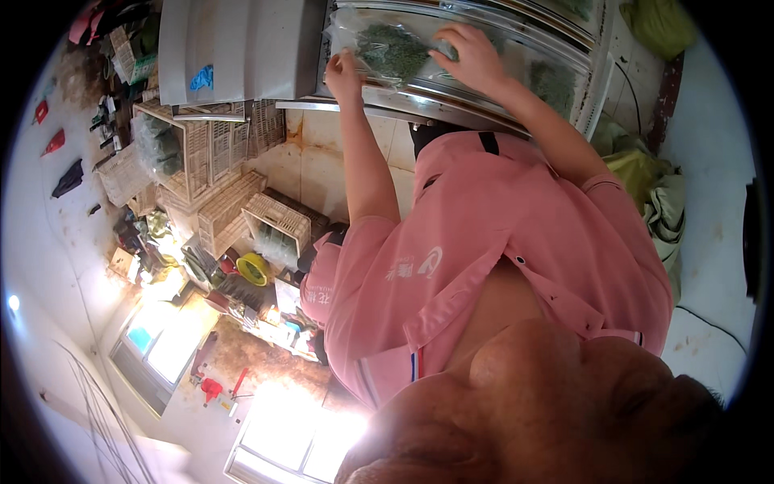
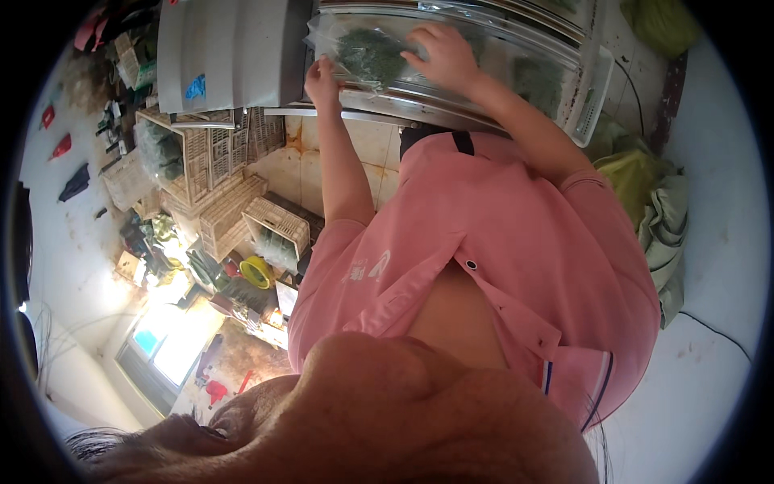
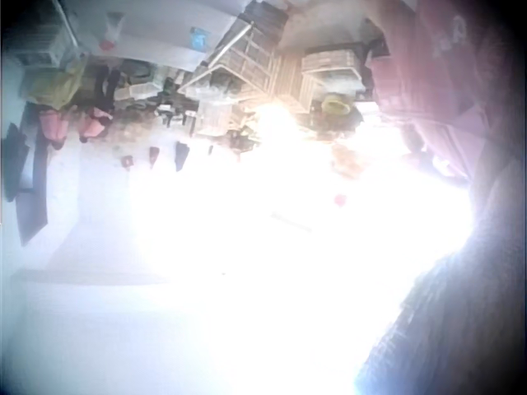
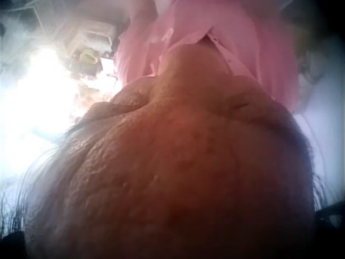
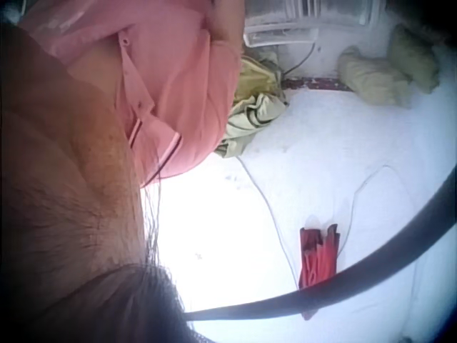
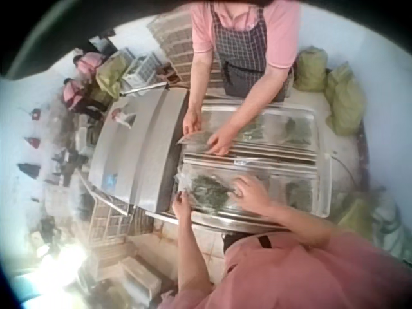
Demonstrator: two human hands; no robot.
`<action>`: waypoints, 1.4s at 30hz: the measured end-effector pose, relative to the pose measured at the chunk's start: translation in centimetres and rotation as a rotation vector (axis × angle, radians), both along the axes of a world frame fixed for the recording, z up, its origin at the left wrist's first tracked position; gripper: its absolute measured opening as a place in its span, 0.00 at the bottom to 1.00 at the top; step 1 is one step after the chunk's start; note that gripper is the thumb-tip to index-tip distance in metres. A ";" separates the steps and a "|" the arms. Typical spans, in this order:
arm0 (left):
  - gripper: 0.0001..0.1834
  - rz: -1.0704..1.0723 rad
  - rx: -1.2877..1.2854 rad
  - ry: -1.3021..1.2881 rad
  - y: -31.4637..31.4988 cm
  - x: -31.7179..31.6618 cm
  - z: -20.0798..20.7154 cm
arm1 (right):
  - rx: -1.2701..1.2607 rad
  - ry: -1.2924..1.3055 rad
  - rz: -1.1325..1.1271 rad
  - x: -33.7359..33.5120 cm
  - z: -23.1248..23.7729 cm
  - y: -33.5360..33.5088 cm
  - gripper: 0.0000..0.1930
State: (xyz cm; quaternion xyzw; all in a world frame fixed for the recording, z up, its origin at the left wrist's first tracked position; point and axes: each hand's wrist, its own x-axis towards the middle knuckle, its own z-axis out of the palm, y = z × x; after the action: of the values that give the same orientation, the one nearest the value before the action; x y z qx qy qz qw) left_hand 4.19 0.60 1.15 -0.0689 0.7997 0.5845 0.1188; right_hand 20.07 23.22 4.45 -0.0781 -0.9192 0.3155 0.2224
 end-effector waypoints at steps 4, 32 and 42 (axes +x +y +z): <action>0.14 -0.098 0.117 -0.130 -0.1 -1.7 -2.0 | -0.276 -0.340 0.012 -3.9 1.1 -2.2 0.16; 0.15 -0.629 0.416 -0.547 -6.6 -6.1 5.1 | -1.821 -0.036 -0.445 -4.9 4.0 -9.8 0.08; 0.19 -0.816 -0.501 0.652 -1.3 -10.7 -5.6 | 0.152 -0.759 -0.319 -8.6 -5.2 -8.8 0.14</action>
State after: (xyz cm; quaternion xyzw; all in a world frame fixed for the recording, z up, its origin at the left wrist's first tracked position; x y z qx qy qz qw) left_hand -6.47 -0.67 -4.47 0.4027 0.8708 0.2752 0.0624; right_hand 11.49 14.46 -0.74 -0.3137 -0.9329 0.1570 -0.0809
